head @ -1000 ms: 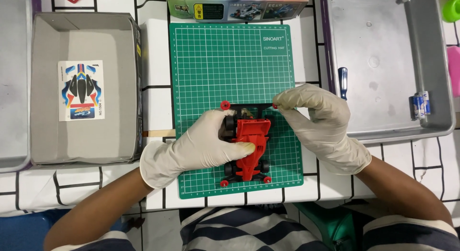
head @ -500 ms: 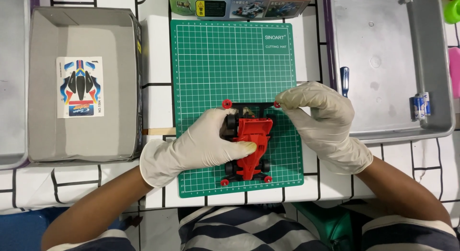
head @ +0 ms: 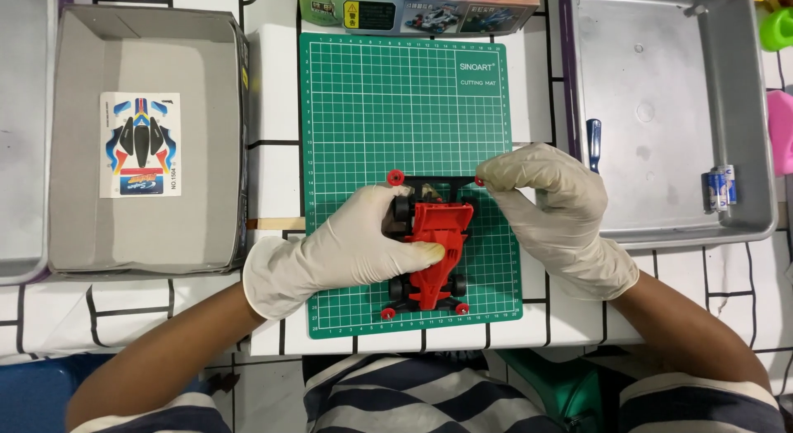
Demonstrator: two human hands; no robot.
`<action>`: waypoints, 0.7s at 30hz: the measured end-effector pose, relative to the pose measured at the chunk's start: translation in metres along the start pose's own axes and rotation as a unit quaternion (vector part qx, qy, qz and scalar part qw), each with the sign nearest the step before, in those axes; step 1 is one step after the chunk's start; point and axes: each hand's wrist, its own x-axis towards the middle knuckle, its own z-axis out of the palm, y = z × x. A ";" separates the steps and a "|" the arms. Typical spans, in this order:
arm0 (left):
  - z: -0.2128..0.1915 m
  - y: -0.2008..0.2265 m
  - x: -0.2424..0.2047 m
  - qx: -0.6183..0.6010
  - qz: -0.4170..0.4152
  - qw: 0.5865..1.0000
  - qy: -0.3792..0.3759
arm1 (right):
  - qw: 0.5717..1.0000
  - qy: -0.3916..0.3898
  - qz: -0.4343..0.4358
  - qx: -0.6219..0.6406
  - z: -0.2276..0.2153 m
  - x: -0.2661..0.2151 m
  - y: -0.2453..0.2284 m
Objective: The person assembles a red toy car chassis on a green cutting mat. They attach black wheels and red wheel caps to the chassis by hand, then use a blue screwdriver to tighten the screws on the wheels.
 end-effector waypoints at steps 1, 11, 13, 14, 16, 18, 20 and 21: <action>0.000 0.000 0.000 0.000 0.000 1.000 0.000 | 1.000 0.000 0.000 0.000 0.000 0.001 -0.001; -0.002 -0.008 0.002 -0.001 -0.002 1.000 0.005 | 0.982 0.027 -0.150 -0.107 0.004 -0.011 0.022; -0.002 -0.008 0.002 -0.001 -0.003 1.000 0.005 | 0.980 0.026 -0.161 -0.117 0.004 -0.010 0.021; -0.001 -0.008 0.003 -0.001 -0.002 1.000 0.005 | 0.981 0.023 -0.153 -0.115 0.004 -0.008 0.019; 0.000 -0.006 0.003 -0.002 -0.002 1.000 0.005 | 0.983 0.021 -0.145 -0.114 0.003 -0.006 0.018; 0.001 -0.004 0.002 0.001 -0.009 1.000 0.003 | 0.982 0.014 -0.145 -0.117 0.003 -0.007 0.020; 0.002 -0.002 0.001 0.001 -0.009 1.000 0.004 | 0.982 0.012 -0.144 -0.120 0.003 -0.007 0.020; 0.002 -0.002 0.001 0.000 -0.008 1.000 0.004 | 0.982 0.010 -0.142 -0.123 0.003 -0.008 0.021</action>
